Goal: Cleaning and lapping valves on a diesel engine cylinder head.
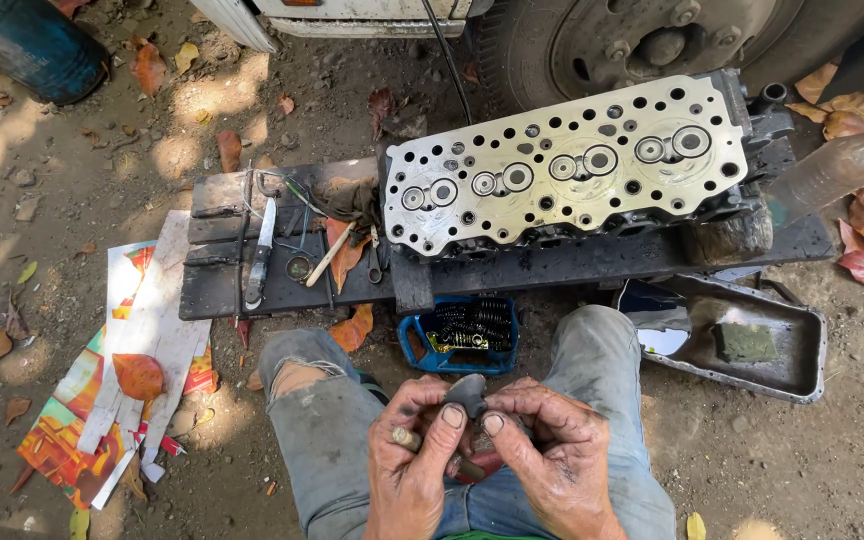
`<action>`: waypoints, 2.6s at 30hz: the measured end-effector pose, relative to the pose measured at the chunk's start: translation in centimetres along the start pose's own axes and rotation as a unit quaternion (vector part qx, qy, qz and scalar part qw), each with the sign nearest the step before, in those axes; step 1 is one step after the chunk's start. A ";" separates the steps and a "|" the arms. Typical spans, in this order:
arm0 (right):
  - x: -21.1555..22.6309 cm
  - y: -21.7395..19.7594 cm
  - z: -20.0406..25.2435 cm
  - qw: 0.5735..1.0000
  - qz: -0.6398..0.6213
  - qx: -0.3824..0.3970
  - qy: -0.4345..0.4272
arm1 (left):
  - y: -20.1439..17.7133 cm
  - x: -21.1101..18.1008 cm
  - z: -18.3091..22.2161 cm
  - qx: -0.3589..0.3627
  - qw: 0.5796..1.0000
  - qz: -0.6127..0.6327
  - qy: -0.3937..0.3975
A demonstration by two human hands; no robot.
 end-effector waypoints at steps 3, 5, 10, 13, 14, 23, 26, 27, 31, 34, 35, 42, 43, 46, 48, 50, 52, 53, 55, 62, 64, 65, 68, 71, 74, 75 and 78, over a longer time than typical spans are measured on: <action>0.3 -0.1 -0.1 1.000 0.017 -0.019 -0.005 | 0.8 -1.7 -0.1 0.015 0.997 -0.046 0.057; -0.1 -0.3 0.1 0.999 0.026 -0.022 -0.003 | 1.1 -2.5 -0.1 0.015 0.994 -0.077 0.079; 0.1 -0.2 0.0 0.998 0.050 -0.025 0.004 | 1.3 -2.5 0.0 0.023 0.994 -0.067 0.084; 2.1 0.4 -0.4 0.979 0.198 -0.038 -0.026 | 0.8 -0.6 0.0 0.014 1.000 0.006 0.022; 2.0 0.5 -0.5 0.974 0.221 -0.033 -0.023 | 0.3 -0.1 -0.1 0.004 0.999 0.032 0.015; -5.2 3.3 1.3 0.978 0.104 0.141 0.114 | -1.6 3.6 -0.9 -0.039 0.942 0.332 -0.035; -10.5 3.5 4.5 0.963 0.020 0.184 0.197 | -2.1 3.3 -1.3 -0.039 0.937 0.347 -0.006; -13.0 3.4 6.3 0.948 -0.033 0.184 0.257 | -2.3 2.8 -1.4 -0.034 0.942 0.334 0.011; -9.5 3.0 5.1 0.961 0.163 0.192 0.113 | -5.5 1.7 -2.1 -0.082 0.946 0.305 0.073; -10.3 2.0 5.6 0.961 0.124 0.183 0.167 | -7.0 0.3 -2.0 -0.070 0.945 0.294 0.122; -9.9 1.1 5.8 0.972 0.147 0.151 0.104 | -7.2 0.0 -1.9 -0.068 0.950 0.274 0.135; -4.3 -0.2 5.5 0.960 0.280 0.019 0.012 | -7.4 0.0 -1.0 -0.100 0.965 0.215 0.114; -4.2 -0.3 5.5 0.960 0.280 0.020 0.013 | -7.4 0.0 -1.1 -0.101 0.965 0.215 0.114; -3.9 -0.3 5.5 0.953 0.303 0.020 0.024 | -7.5 0.6 -0.9 -0.114 0.965 0.212 0.104; -3.2 -0.2 5.4 0.953 0.301 0.010 0.004 | -7.8 0.8 -0.8 -0.115 0.963 0.215 0.114; -3.0 -0.2 5.4 0.952 0.305 0.002 -0.006 | -7.8 0.5 -0.7 -0.114 0.965 0.204 0.116; -2.6 -0.2 5.3 0.951 0.309 -0.007 -0.016 | -7.8 0.3 -0.7 -0.113 0.967 0.194 0.117; -2.3 0.1 5.1 0.952 0.305 0.007 -0.028 | -7.8 0.2 -0.7 -0.112 0.968 0.189 0.118; -2.2 0.3 5.0 0.952 0.302 0.020 -0.039 | -7.7 0.3 -0.6 -0.112 0.969 0.184 0.119; -2.2 -0.1 5.7 0.957 0.282 0.021 -0.058 | -7.1 -1.8 0.0 -0.105 0.983 0.018 0.150; -2.5 -0.8 6.2 0.960 0.275 0.023 -0.052 | -6.5 -2.3 0.3 -0.101 0.983 -0.025 0.150; -3.3 -1.1 6.4 0.961 0.271 0.040 -0.019 | -6.4 -2.3 0.5 -0.108 0.982 -0.037 0.153; -5.8 -2.5 7.9 0.981 0.179 0.047 0.050 | -5.7 -2.2 0.9 -0.115 0.978 -0.034 0.172; -5.0 -2.3 7.0 0.993 0.113 0.044 0.008 | -5.5 -2.3 0.7 -0.099 0.974 0.015 0.203; -3.4 -1.0 6.8 0.967 0.244 0.025 -0.070 | -5.5 -1.6 0.0 -0.074 0.969 0.069 0.223; -3.1 -0.5 7.0 0.935 0.348 0.000 -0.075 | -5.5 -1.4 -0.2 -0.067 0.966 0.089 0.232; -4.2 -0.6 6.3 0.976 0.204 0.039 -0.065 | -5.6 -1.8 -0.7 -0.045 0.969 0.065 0.234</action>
Point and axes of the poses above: each hand's wrist, its own z-axis away from the middle knuckle, its own y-axis out of the palm, x = y × z, the point moved 10 cm from there along -z, towards the middle knuckle, and after that the axes turned 13 degrees about x, right-handed, at the moved point
